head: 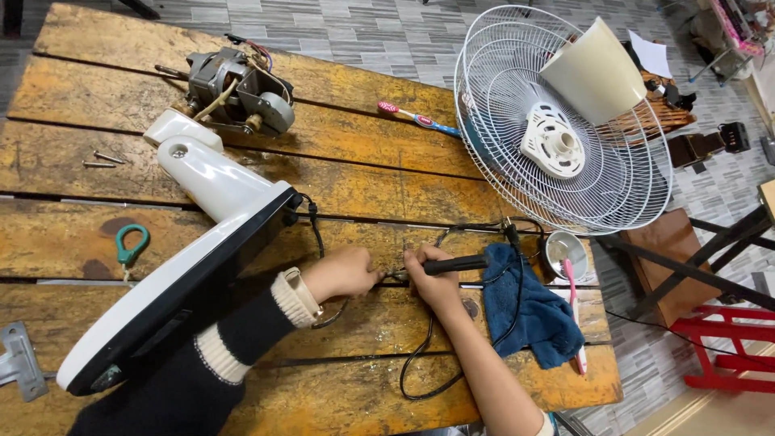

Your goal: Soldering wires to repair an electric fan on a wooden workbench

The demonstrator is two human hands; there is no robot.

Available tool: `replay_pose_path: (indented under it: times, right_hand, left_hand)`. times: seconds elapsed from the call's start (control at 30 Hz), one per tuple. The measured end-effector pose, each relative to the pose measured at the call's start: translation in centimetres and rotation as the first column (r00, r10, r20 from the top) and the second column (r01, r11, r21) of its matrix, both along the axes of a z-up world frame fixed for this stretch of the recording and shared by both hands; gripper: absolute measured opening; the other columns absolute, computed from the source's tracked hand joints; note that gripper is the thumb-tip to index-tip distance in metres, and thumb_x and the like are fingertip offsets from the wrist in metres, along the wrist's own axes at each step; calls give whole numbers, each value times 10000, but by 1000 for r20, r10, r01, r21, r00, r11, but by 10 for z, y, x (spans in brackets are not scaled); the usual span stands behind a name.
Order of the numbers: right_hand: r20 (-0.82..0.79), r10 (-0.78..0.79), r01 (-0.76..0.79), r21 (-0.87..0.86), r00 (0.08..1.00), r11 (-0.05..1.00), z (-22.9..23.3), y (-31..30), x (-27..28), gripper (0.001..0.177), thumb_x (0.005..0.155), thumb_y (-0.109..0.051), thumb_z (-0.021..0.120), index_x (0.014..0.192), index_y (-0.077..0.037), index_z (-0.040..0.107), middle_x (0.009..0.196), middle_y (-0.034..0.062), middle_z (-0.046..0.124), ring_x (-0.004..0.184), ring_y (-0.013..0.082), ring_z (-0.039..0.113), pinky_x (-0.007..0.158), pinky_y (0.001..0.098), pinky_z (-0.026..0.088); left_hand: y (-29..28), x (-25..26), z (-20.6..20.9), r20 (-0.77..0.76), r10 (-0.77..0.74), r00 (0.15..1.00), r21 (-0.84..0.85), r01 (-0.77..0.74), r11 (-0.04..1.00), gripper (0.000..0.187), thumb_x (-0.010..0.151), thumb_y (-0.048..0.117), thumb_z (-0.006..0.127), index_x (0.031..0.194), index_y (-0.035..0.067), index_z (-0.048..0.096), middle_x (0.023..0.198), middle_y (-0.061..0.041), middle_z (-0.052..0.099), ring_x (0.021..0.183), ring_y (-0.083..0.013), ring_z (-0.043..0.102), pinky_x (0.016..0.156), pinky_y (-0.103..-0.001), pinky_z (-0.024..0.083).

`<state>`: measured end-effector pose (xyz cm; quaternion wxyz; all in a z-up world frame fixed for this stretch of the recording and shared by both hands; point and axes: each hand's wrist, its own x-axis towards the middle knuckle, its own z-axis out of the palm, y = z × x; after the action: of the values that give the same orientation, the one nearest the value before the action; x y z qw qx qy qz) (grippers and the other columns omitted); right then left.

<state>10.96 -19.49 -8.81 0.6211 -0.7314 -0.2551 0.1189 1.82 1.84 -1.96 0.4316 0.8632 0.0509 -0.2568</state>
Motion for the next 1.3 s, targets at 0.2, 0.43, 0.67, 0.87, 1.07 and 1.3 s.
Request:
replay_pose_path:
  times: [0.2, 0.43, 0.67, 0.87, 1.07, 1.3]
  right_hand:
    - [-40, 69, -71, -54, 997, 996, 22, 9, -8, 422, 909, -106, 801, 587, -64, 531, 493, 100, 609, 464, 142, 604, 560, 257, 490]
    - [33, 22, -21, -23, 999, 1000, 0, 3, -2, 331, 841, -34, 786, 601, -56, 558, 532, 93, 598, 516, 131, 555, 556, 296, 483]
    - [24, 5, -5, 0, 1000, 1000, 1, 9, -5, 353, 834, -14, 785, 589, -60, 535, 523, 89, 555, 505, 130, 540, 541, 259, 469]
    - [-61, -125, 122, -52, 990, 991, 11, 15, -6, 353, 835, -32, 791, 584, -79, 547, 487, 55, 547, 461, 105, 551, 500, 228, 455]
    - [-149, -140, 134, -51, 979, 990, 12, 14, 0, 360, 827, 10, 751, 584, -90, 504, 406, 71, 493, 365, 138, 547, 417, 233, 432]
    - [-280, -134, 107, -108, 951, 988, 52, 24, -12, 371, 839, 19, 730, 563, -79, 504, 387, 100, 472, 309, 158, 512, 363, 263, 434]
  left_hand:
    - [2, 11, -10, -15, -7, 1000, 10, 7, 1000, 435, 910, 332, 580, 573, 110, 742, 567, -104, 667, 580, -306, 678, 587, -402, 549]
    - [1, 10, -12, -29, -12, 999, -11, 12, 1000, 417, 899, 303, 570, 585, 102, 757, 638, -150, 696, 649, -346, 705, 631, -422, 559]
    - [5, 12, -13, -8, -4, 1000, -21, 4, 1000, 413, 902, 296, 581, 569, 105, 730, 569, -94, 653, 544, -262, 647, 577, -363, 540]
    - [-5, 5, -27, 20, -5, 1000, 8, 5, 1000, 428, 881, 314, 597, 515, 103, 669, 516, -109, 592, 484, -274, 611, 501, -376, 489]
    - [-14, -3, -17, 154, 5, 988, 51, -13, 999, 430, 875, 245, 593, 484, 66, 593, 463, -132, 529, 400, -260, 534, 426, -337, 460]
    - [-28, -20, 4, 321, 3, 947, 224, -79, 971, 332, 837, 204, 551, 673, -17, 738, 631, -272, 675, 650, -474, 726, 562, -542, 598]
